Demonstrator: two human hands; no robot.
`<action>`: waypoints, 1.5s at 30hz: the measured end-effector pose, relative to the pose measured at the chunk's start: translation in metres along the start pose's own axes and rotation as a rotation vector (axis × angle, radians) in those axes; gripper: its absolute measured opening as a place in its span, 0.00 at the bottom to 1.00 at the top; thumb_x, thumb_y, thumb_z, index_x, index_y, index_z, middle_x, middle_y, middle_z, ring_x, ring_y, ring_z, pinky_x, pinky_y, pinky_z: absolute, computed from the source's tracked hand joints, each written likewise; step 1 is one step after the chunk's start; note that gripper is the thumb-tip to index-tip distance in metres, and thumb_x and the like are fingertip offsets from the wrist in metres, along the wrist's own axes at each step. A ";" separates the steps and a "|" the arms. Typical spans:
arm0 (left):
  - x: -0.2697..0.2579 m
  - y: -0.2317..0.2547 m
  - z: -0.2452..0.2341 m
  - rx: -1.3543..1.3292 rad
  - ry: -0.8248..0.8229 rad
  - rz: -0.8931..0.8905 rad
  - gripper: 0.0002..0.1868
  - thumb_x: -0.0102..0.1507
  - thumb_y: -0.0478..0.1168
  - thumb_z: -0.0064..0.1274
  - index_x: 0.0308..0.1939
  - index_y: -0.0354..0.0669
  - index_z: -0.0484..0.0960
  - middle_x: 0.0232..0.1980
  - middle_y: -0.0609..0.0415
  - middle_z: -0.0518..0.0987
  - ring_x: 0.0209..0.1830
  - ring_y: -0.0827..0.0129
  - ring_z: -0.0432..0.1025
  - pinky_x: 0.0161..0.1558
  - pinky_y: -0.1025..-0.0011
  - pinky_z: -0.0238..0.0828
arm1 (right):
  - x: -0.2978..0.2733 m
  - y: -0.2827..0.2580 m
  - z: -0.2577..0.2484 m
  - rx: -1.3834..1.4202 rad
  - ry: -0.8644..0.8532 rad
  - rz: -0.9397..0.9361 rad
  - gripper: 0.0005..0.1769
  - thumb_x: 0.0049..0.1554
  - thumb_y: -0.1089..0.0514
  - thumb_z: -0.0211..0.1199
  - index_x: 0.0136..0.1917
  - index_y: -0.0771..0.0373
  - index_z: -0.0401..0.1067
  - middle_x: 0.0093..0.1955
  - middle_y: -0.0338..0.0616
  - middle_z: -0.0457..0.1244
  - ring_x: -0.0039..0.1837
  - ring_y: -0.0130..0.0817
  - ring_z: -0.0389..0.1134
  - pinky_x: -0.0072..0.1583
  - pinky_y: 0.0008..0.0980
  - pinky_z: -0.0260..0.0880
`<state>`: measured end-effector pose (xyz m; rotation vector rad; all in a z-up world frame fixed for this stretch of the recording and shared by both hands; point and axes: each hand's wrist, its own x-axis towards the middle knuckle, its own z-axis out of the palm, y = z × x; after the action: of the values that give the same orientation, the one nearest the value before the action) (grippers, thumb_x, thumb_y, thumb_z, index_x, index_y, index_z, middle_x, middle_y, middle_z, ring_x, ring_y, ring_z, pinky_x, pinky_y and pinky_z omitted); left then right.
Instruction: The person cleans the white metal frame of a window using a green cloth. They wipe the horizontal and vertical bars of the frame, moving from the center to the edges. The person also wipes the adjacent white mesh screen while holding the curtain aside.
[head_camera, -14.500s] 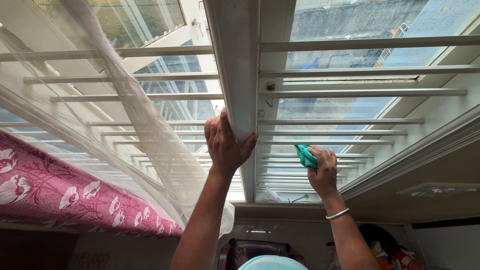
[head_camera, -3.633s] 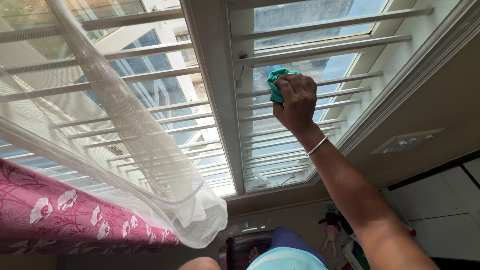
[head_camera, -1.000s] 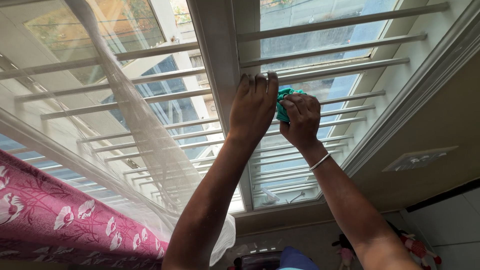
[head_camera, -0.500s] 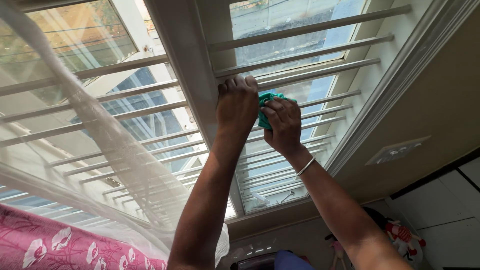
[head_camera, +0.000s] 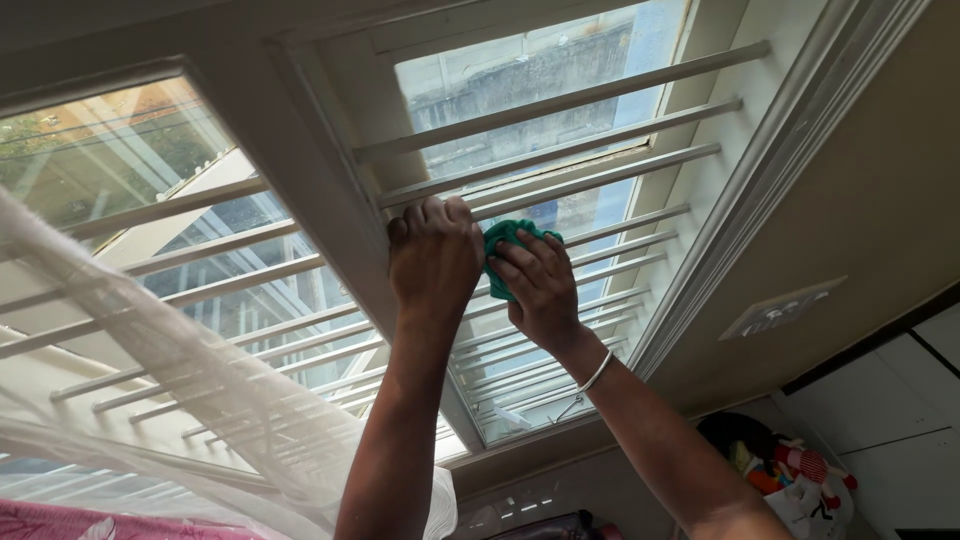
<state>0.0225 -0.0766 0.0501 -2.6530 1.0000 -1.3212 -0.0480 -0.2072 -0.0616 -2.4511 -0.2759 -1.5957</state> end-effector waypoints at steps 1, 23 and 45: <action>0.000 0.000 0.000 -0.010 0.003 -0.003 0.10 0.63 0.48 0.53 0.36 0.46 0.77 0.35 0.54 0.76 0.37 0.63 0.73 0.41 0.62 0.68 | 0.001 0.001 0.000 -0.002 -0.004 -0.002 0.17 0.60 0.64 0.60 0.62 0.57 0.74 0.67 0.44 0.64 0.75 0.47 0.61 0.77 0.54 0.55; 0.000 0.003 -0.003 0.040 -0.029 -0.017 0.07 0.63 0.44 0.53 0.36 0.46 0.79 0.37 0.54 0.79 0.35 0.64 0.73 0.42 0.62 0.69 | -0.007 0.091 -0.086 0.037 -0.170 0.043 0.26 0.52 0.69 0.64 0.64 0.59 0.72 0.67 0.47 0.65 0.72 0.49 0.64 0.76 0.53 0.61; -0.004 0.008 0.003 -0.017 -0.041 -0.083 0.12 0.60 0.45 0.57 0.42 0.42 0.82 0.43 0.51 0.80 0.42 0.62 0.74 0.48 0.60 0.68 | -0.007 0.090 -0.075 0.070 -0.076 0.124 0.23 0.50 0.70 0.64 0.60 0.60 0.73 0.60 0.46 0.67 0.66 0.49 0.66 0.68 0.49 0.64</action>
<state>0.0187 -0.0820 0.0432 -2.7507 0.9106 -1.2723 -0.0926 -0.3139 -0.0449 -2.4284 -0.1847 -1.4211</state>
